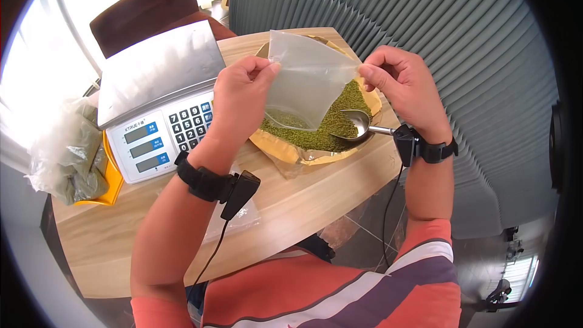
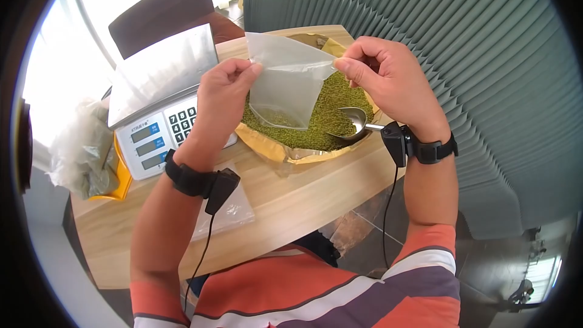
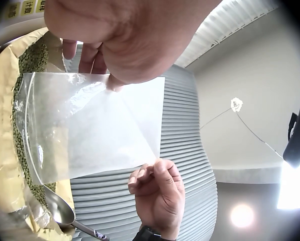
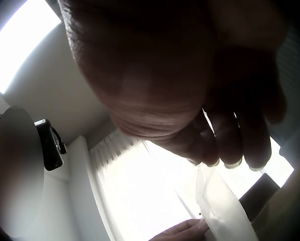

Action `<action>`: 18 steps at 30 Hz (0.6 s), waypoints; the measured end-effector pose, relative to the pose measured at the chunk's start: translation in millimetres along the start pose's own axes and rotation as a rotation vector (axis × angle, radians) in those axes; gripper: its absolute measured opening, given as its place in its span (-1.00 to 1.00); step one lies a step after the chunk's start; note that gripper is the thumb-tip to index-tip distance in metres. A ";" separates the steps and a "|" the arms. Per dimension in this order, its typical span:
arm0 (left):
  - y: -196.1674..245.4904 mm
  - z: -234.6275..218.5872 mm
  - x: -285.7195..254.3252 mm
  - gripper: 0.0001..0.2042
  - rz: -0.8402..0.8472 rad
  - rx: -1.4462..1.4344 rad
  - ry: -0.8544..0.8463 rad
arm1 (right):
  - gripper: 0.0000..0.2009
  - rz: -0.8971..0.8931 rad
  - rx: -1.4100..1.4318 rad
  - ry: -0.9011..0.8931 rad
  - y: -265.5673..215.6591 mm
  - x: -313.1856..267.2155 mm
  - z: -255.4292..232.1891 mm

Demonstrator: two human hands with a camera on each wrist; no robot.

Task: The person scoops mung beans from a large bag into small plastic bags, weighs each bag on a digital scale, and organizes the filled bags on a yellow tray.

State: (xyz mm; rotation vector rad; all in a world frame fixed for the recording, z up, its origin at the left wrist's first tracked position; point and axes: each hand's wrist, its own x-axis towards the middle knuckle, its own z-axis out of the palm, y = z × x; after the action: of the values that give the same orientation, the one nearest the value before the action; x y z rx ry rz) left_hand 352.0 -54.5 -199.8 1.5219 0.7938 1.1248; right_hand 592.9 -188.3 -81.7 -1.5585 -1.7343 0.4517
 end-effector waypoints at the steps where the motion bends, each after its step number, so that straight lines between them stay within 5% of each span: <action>1: -0.7 0.0 0.1 -0.78 -0.001 0.000 0.002 | -0.81 0.022 -0.004 -0.021 -0.4 0.4 -0.8; 7: 0.7 0.1 -2.8 -0.77 -0.059 -0.024 -0.009 | -0.87 -0.015 -0.039 0.041 4.3 2.3 2.6; 12: 1.7 3.8 -0.5 -0.79 -0.020 -0.363 -0.011 | -0.89 0.017 -0.013 0.013 3.3 2.8 5.6; 18: 7.5 -7.6 0.8 -0.80 0.031 -0.173 -0.078 | -0.90 0.017 -0.043 0.005 -0.1 2.0 6.8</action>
State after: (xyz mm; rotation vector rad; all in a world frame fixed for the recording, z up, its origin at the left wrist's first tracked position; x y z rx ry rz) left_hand 344.6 -52.9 -192.2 1.4282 0.6063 1.1197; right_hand 588.0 -185.0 -85.5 -1.6045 -1.7388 0.4211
